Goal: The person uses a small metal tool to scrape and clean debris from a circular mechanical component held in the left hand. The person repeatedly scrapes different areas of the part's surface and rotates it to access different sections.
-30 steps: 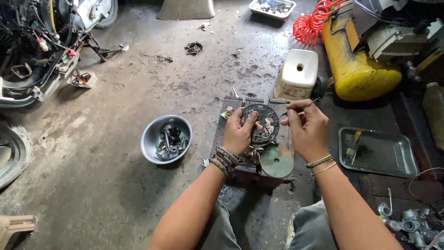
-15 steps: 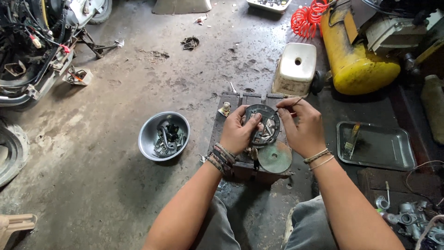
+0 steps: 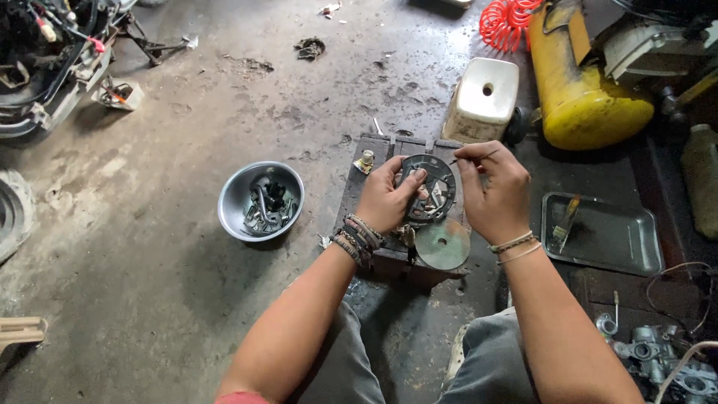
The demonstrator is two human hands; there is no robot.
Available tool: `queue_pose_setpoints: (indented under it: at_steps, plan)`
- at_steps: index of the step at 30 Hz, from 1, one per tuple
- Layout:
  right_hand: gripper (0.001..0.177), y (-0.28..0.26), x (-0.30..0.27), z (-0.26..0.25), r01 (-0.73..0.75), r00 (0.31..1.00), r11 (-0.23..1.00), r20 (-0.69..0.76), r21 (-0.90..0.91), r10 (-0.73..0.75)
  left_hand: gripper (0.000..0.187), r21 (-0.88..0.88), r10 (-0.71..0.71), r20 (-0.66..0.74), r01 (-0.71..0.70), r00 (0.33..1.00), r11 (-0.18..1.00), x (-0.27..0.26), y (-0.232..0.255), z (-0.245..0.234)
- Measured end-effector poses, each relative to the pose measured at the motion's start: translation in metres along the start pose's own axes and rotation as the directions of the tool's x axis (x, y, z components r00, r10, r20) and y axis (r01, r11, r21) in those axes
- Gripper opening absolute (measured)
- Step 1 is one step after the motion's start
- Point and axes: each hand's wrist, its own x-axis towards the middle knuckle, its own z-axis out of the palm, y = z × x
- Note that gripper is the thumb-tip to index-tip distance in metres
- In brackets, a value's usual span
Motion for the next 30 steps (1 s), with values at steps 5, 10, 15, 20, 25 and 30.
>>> queue_pose_setpoints:
  at_steps: [5,10,15,20,25,30]
  plan:
    - [0.011,-0.001,-0.004,0.008,-0.022,1.000,0.996,0.003,0.089,0.022,0.022,0.019,0.005,0.037,-0.006,0.999,1.000,-0.002,-0.005,0.001]
    - [0.009,0.004,-0.001,0.004,-0.027,1.000,0.997,0.017,0.079,0.025,0.022,0.020,-0.009,0.058,0.008,0.998,1.000,0.001,-0.005,0.000]
    - [0.012,-0.010,-0.002,0.008,0.017,1.000,0.989,0.001,0.146,-0.017,0.021,0.078,0.018,0.067,-0.023,0.998,0.997,0.000,0.001,-0.001]
    - [0.011,0.007,0.000,0.007,0.026,1.000,0.994,-0.018,0.106,-0.025,0.020,0.134,0.025,0.110,-0.040,0.994,0.990,0.001,-0.007,-0.003]
    - [0.011,-0.007,-0.001,0.001,-0.040,0.999,0.974,-0.016,0.223,0.044,0.018,0.156,0.016,0.125,-0.036,0.992,0.987,-0.003,0.003,-0.002]
    - [0.008,0.001,0.005,-0.001,0.079,0.997,0.995,-0.021,0.065,-0.078,0.018,0.188,0.035,0.158,-0.065,0.987,0.980,-0.006,0.008,0.002]
